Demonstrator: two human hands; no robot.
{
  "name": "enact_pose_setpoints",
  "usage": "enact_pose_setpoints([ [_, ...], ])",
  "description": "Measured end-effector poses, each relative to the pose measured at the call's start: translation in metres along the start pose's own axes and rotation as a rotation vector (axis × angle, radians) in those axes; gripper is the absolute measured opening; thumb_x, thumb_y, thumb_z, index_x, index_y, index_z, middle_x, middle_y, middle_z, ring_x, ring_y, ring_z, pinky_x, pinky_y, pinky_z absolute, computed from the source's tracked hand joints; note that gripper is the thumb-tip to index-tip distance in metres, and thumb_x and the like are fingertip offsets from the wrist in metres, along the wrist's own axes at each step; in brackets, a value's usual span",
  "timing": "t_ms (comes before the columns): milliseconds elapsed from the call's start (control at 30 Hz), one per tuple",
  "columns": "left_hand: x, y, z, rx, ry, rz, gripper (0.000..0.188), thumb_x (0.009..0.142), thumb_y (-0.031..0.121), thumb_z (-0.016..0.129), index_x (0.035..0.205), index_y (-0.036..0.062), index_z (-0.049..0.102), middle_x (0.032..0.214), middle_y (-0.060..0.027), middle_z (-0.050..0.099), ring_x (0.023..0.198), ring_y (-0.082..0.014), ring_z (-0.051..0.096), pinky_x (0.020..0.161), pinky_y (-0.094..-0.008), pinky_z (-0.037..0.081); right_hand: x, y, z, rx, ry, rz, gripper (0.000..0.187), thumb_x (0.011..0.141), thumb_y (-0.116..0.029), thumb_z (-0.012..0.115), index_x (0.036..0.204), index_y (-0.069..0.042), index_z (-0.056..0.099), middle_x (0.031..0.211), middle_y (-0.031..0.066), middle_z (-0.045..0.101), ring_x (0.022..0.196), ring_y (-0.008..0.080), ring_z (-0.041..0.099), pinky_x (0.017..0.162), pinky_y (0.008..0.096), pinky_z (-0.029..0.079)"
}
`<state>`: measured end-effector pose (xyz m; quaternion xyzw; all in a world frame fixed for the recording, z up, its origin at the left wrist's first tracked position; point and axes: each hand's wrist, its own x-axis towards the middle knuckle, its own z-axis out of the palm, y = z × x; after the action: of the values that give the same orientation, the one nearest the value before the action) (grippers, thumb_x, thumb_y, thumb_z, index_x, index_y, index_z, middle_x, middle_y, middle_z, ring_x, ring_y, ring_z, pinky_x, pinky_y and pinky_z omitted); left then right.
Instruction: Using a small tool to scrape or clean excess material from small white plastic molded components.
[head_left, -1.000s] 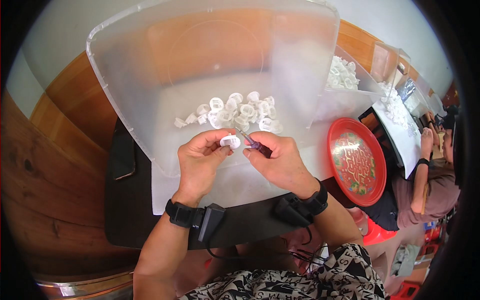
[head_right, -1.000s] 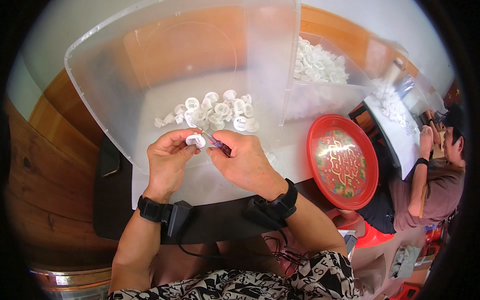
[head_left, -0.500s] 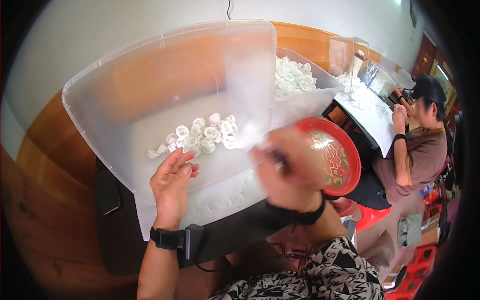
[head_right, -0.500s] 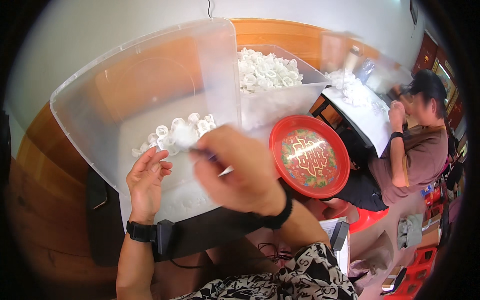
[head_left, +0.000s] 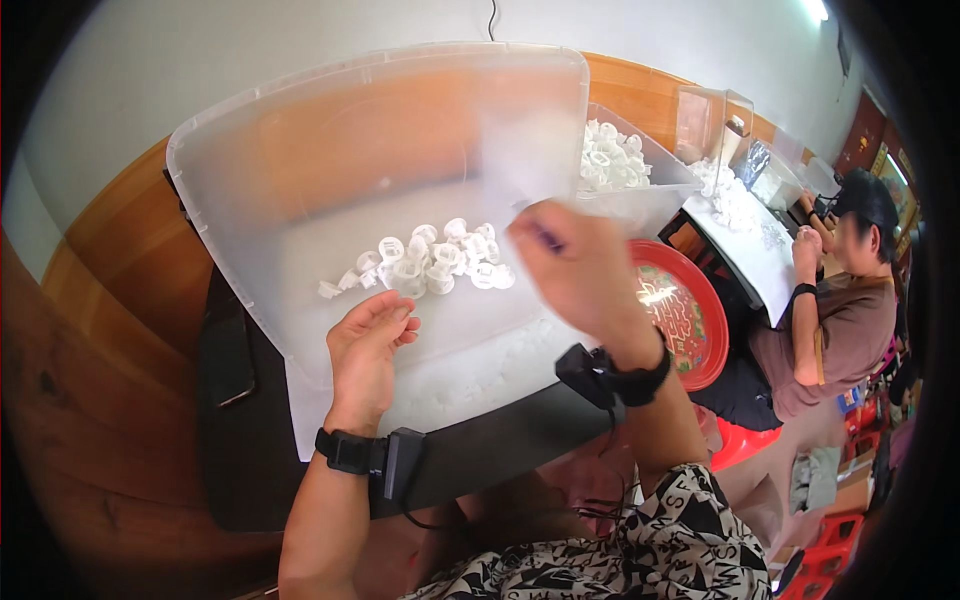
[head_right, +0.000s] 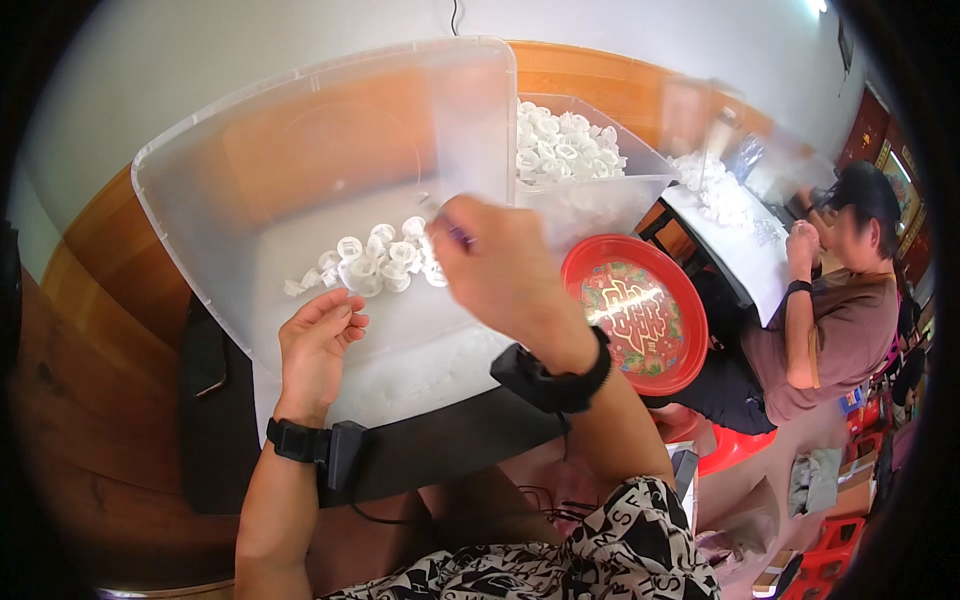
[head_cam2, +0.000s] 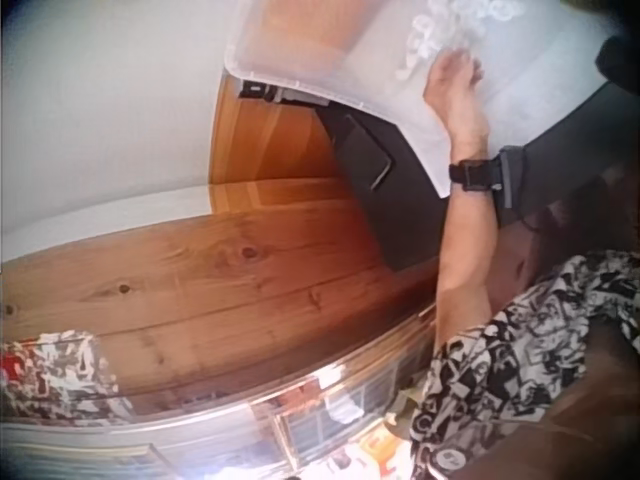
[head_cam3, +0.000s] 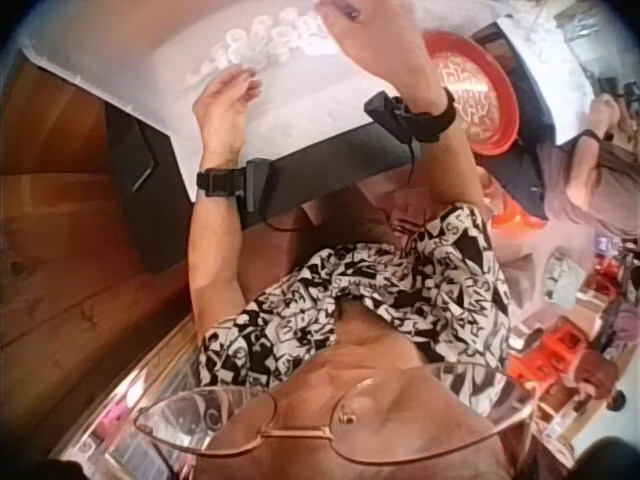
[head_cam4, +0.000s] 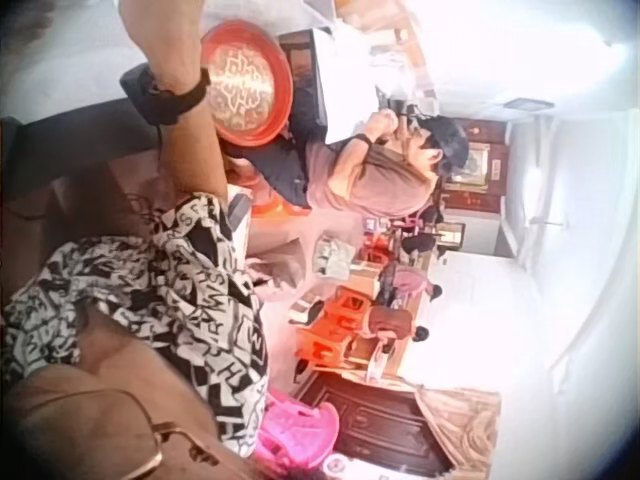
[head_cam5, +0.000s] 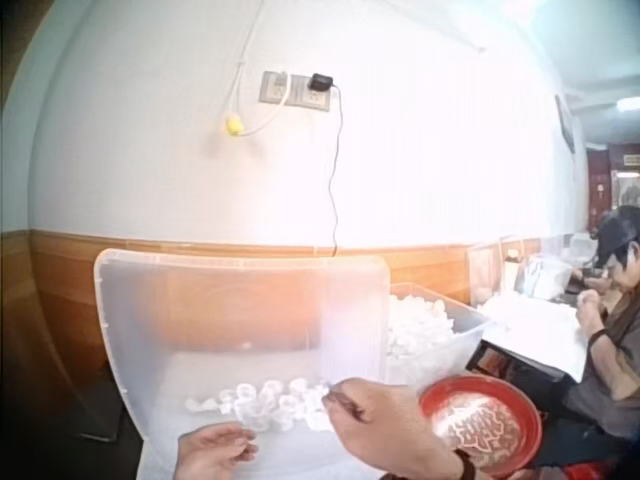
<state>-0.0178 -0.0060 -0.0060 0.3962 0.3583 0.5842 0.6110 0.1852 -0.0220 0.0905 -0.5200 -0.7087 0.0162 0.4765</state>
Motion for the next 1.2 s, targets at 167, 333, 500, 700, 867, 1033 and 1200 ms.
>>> enact_pose_setpoints([
  [167, 0.004, -0.001, 0.005, 0.012, -0.007, -0.013, 0.022, 0.083, 0.003, 0.053, 0.102, -0.0067, 0.055, 0.094, -0.0158, 0.061, 0.077, -0.0198, 0.059, 0.068, -0.0288, 0.046, -0.001, 0.048, 0.048, -0.427, -0.374, -0.032, 0.009, 0.073, -0.005, 0.053, 0.075, 0.002, 0.059, 0.074, 0.0198, 0.060, 0.069, 0.0351, 0.060, 0.059, 0.0407, 0.048],
  [333, 0.002, 0.001, 0.003, 0.015, 0.002, -0.034, 0.021, 0.082, 0.003, 0.054, 0.101, -0.0065, 0.056, 0.093, -0.0153, 0.061, 0.077, -0.0196, 0.059, 0.068, -0.0285, 0.046, -0.003, 0.061, 0.067, -0.575, -0.527, -0.034, 0.010, 0.071, -0.004, 0.052, 0.075, 0.001, 0.060, 0.080, 0.0220, 0.060, 0.072, 0.0345, 0.061, 0.064, 0.0402, 0.049],
  [500, 0.003, -0.002, 0.004, 0.078, -0.017, -0.083, 0.019, 0.081, 0.003, 0.057, 0.099, -0.0060, 0.057, 0.092, -0.0133, 0.062, 0.076, -0.0186, 0.059, 0.067, -0.0279, 0.046, 0.001, 0.058, 0.062, -0.477, -0.525, 0.033, 0.011, 0.075, -0.007, 0.055, 0.080, 0.001, 0.060, 0.079, 0.0200, 0.058, 0.074, 0.0339, 0.059, 0.065, 0.0409, 0.047],
  [700, 0.000, -0.003, 0.008, 0.185, -0.066, -0.039, 0.020, 0.082, 0.001, 0.057, 0.101, -0.0050, 0.059, 0.091, -0.0110, 0.063, 0.075, -0.0158, 0.058, 0.066, -0.0265, 0.046, -0.013, 0.020, 0.059, -0.003, -0.597, 0.077, 0.011, 0.072, -0.009, 0.059, 0.074, 0.001, 0.058, 0.073, 0.0199, 0.058, 0.074, 0.0372, 0.057, 0.064, 0.0428, 0.045],
  [867, -0.001, 0.000, 0.014, 0.219, -0.150, -0.068, 0.018, 0.083, 0.002, 0.058, 0.099, -0.0048, 0.061, 0.091, -0.0099, 0.063, 0.073, -0.0146, 0.058, 0.065, -0.0257, 0.046, -0.021, 0.025, 0.060, 0.097, -0.506, -0.074, 0.010, 0.071, -0.007, 0.060, 0.072, 0.002, 0.056, 0.072, 0.0194, 0.058, 0.069, 0.0374, 0.056, 0.062, 0.0424, 0.044],
  [1033, 0.001, -0.007, 0.011, 0.230, -0.191, -0.014, 0.021, 0.083, 0.002, 0.059, 0.102, -0.0054, 0.059, 0.089, -0.0104, 0.064, 0.075, -0.0142, 0.060, 0.065, -0.0260, 0.048, -0.028, 0.026, 0.065, 0.188, -0.381, -0.127, 0.011, 0.073, -0.008, 0.061, 0.071, 0.002, 0.056, 0.069, 0.0178, 0.057, 0.061, 0.0321, 0.055, 0.057, 0.0385, 0.044],
  [1200, 0.002, -0.007, 0.012, -0.108, -0.115, 0.025, 0.023, 0.084, -0.006, 0.052, 0.107, -0.0063, 0.053, 0.097, -0.0150, 0.061, 0.082, -0.0185, 0.061, 0.070, -0.0296, 0.050, -0.036, 0.032, 0.074, 0.502, -0.450, 0.197, 0.010, 0.078, -0.007, 0.062, 0.077, 0.002, 0.058, 0.062, 0.0049, 0.049, 0.058, 0.0074, 0.043, 0.050, 0.0250, 0.037],
])
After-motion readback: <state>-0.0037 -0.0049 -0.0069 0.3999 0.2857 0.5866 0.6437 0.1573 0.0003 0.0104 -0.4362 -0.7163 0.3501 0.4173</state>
